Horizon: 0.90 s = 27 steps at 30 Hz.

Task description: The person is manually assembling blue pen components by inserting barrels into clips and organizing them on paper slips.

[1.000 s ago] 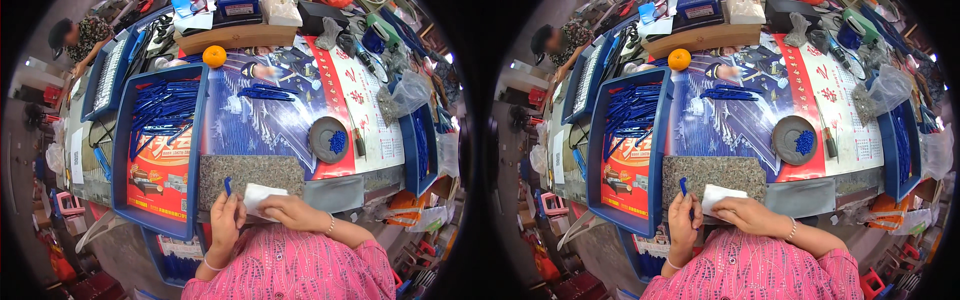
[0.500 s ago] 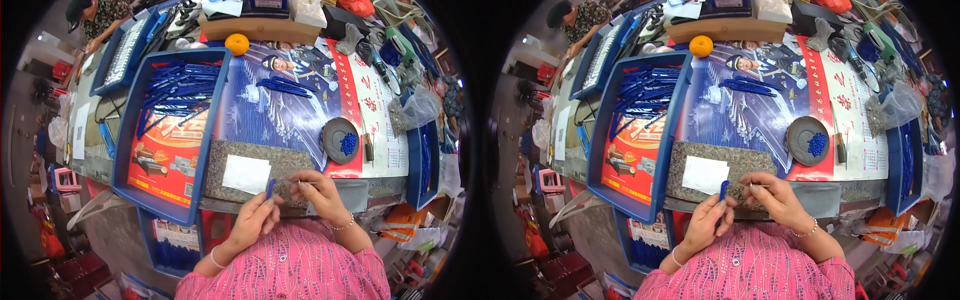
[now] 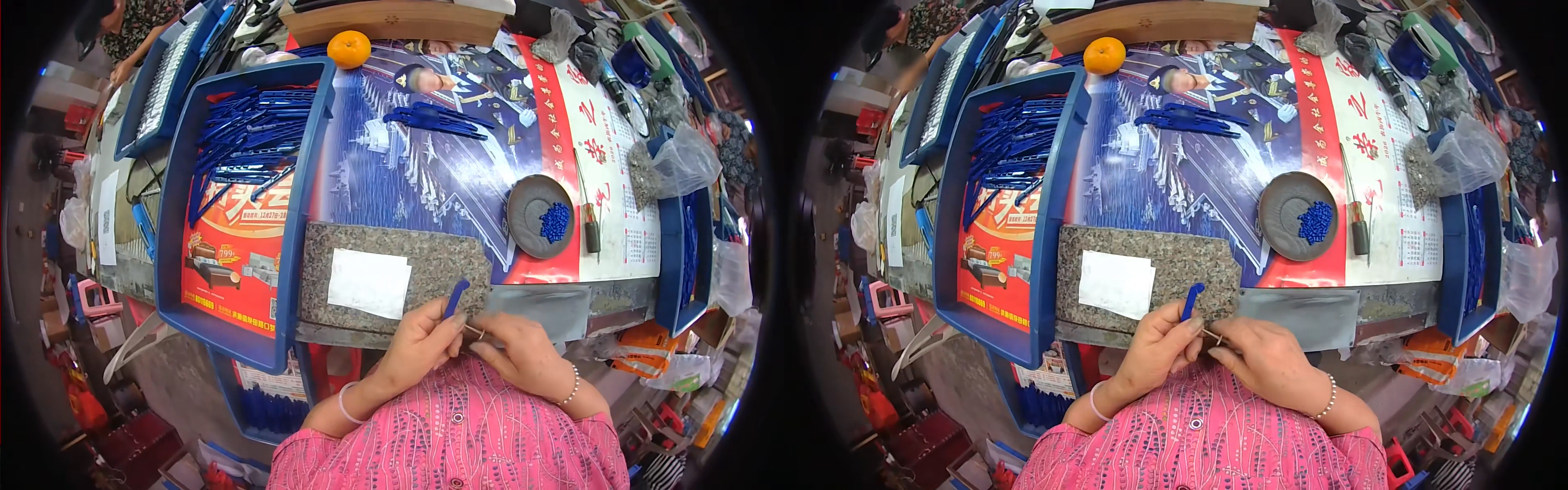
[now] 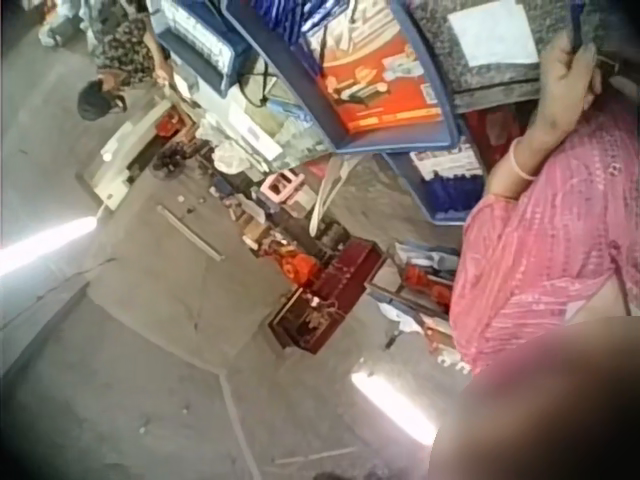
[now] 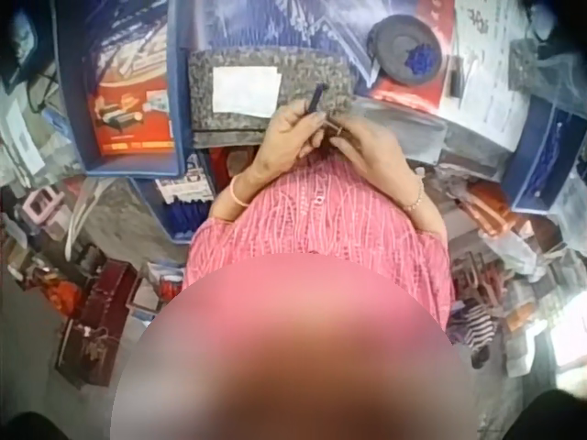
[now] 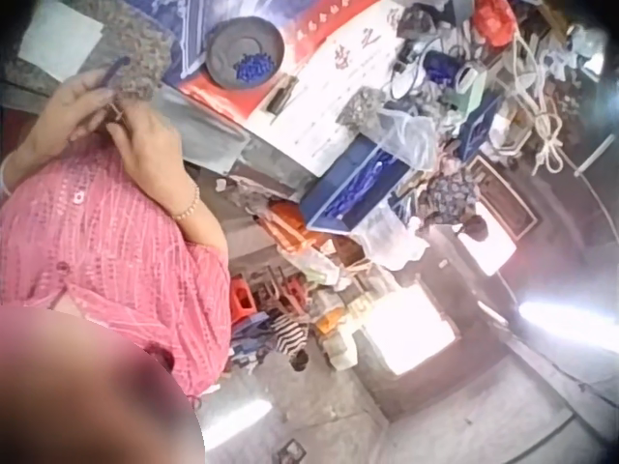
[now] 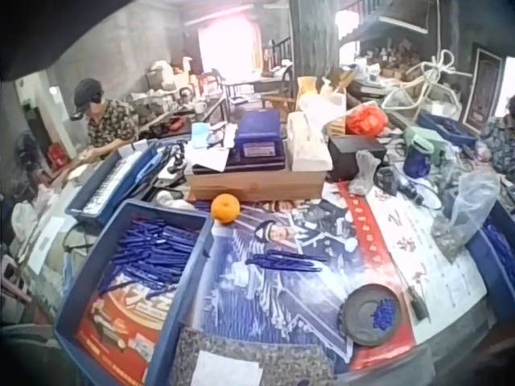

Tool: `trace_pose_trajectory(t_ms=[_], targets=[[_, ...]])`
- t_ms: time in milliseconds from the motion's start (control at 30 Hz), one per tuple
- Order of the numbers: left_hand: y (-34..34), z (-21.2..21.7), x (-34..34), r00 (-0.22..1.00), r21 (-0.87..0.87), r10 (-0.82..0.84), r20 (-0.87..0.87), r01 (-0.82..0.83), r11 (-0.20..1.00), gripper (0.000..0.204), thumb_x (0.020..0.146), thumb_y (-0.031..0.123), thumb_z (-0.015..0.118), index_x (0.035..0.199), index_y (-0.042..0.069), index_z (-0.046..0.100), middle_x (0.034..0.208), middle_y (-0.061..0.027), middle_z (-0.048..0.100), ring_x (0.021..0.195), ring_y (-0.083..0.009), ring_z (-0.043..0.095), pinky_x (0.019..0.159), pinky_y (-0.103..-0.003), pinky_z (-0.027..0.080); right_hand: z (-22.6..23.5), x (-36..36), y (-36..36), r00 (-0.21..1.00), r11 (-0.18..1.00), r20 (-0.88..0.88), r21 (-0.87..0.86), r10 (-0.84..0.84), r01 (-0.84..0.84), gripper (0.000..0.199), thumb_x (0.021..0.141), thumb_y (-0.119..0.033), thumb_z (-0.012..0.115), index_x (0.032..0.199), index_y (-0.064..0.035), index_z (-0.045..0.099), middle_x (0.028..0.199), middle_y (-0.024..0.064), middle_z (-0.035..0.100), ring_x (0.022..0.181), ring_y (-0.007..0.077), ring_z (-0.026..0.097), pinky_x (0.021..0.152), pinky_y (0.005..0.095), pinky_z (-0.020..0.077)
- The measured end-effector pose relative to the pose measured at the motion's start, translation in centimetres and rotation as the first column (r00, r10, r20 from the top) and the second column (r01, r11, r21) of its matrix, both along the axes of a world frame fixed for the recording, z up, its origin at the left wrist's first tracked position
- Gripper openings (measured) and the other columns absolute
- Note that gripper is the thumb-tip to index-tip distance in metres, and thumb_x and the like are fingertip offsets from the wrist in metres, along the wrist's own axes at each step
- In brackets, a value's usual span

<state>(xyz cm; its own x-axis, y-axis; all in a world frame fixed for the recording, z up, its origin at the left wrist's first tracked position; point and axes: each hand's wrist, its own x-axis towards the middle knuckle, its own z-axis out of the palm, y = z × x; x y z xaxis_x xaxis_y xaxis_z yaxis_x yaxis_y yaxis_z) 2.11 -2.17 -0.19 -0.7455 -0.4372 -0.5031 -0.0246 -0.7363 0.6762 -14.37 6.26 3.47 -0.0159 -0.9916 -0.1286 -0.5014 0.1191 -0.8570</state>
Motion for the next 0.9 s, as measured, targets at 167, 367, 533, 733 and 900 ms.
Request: trace_pose_trajectory(t_ms=[167,367,533,733,900], targets=[[0.4,0.3,-0.1,0.996,-0.194,-0.052,0.066,0.064,0.979,0.009,0.094,0.013,0.048,0.089,0.006,0.051,0.061,0.0035,0.049,0.047,-0.0013,0.038,0.043,-0.017,0.029,-0.1,-1.8,-0.6,0.958,0.946,-0.059,0.186,0.282,-0.267,0.031,0.085,-0.032,0.058,0.096,-0.0028,0.053,0.081,0.0155,0.058,0.075,0.0347,0.059,0.063,0.0401,0.0467],[0.0,0.4,-0.1,0.994,-0.222,-0.063,0.086,0.081,0.972,0.008,0.094,0.011,0.048,0.088,0.006,0.05,0.06,0.0036,0.048,0.049,-0.0014,0.039,0.044,-0.018,0.03,-2.1,-0.8,0.2,0.967,0.962,0.038,0.099,0.251,-0.254,0.034,0.091,-0.037,0.049,0.091,-0.0032,0.051,0.08,0.0162,0.059,0.074,0.035,0.058,0.06,0.0423,0.0449],[-0.4,0.6,0.2,0.995,0.006,-0.098,0.019,0.098,0.995,0.018,0.097,0.017,0.041,0.092,0.003,0.051,0.064,-0.0009,0.051,0.046,-0.0038,0.039,0.043,-0.018,0.03,-1.2,-1.1,-0.2,0.974,0.961,0.043,0.159,0.223,-0.227,0.033,0.093,-0.036,0.044,0.091,-0.0037,0.051,0.076,0.0152,0.059,0.069,0.0353,0.058,0.058,0.043,0.044],[-0.4,0.4,0.4,0.99,-0.016,-0.127,0.055,0.128,0.992,0.021,0.098,0.015,0.036,0.098,0.001,0.051,0.066,-0.0028,0.052,0.046,-0.0042,0.039,0.042,-0.017,0.031,-0.5,-1.0,-0.9,0.981,0.971,-0.061,0.17,0.182,-0.169,0.03,0.092,-0.032,0.046,0.087,-0.0038,0.053,0.071,0.0143,0.059,0.064,0.0341,0.058,0.055,0.0425,0.0435],[-0.3,0.5,0.3,0.989,-0.061,-0.117,0.09,0.123,0.991,0.02,0.098,0.014,0.036,0.098,0.001,0.051,0.066,-0.002,0.052,0.046,-0.0034,0.04,0.043,-0.017,0.032,-0.5,-0.7,-1.3,0.977,0.969,-0.113,0.188,0.181,-0.158,0.026,0.09,-0.029,0.048,0.084,-0.0038,0.054,0.068,0.0138,0.058,0.061,0.0337,0.058,0.054,0.0428,0.0427]])
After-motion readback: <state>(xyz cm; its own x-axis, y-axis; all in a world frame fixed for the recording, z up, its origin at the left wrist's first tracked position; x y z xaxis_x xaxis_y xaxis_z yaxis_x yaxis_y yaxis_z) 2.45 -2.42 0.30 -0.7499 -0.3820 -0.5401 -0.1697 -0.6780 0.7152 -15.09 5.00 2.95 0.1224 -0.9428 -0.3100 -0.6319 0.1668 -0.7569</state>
